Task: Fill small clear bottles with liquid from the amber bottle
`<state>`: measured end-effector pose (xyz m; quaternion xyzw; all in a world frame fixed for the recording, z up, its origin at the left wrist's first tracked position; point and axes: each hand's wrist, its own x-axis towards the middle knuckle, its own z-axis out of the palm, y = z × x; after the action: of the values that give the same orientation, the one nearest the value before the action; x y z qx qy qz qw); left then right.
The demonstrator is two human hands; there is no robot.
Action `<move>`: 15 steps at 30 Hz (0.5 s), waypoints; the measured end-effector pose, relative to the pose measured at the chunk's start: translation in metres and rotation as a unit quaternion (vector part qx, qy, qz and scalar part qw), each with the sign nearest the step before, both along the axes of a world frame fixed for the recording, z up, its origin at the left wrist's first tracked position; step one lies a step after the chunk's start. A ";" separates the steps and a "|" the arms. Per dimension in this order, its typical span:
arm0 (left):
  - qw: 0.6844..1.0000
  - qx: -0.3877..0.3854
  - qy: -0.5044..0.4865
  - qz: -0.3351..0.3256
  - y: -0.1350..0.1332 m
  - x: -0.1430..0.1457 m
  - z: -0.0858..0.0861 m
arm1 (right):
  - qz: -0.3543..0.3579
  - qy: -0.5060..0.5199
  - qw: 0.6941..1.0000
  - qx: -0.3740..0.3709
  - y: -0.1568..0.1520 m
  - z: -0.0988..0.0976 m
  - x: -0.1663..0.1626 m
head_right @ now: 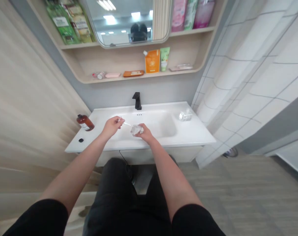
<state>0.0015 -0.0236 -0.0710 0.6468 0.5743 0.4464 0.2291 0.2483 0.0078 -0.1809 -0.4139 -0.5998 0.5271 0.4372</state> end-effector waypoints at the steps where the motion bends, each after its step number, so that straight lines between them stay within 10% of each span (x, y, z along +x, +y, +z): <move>1: 1.000 0.000 0.023 0.007 0.001 0.003 0.001 | 0.001 0.003 1.000 0.000 0.000 0.000 0.000; 15: 0.982 0.049 0.176 0.042 0.009 0.022 0.024 | 0.004 -0.001 1.000 0.004 -0.003 0.004 0.000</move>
<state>0.0237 -0.0151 -0.0467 0.7012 0.6098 0.3620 0.0735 0.2481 0.0052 -0.1768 -0.4106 -0.6035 0.5261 0.4363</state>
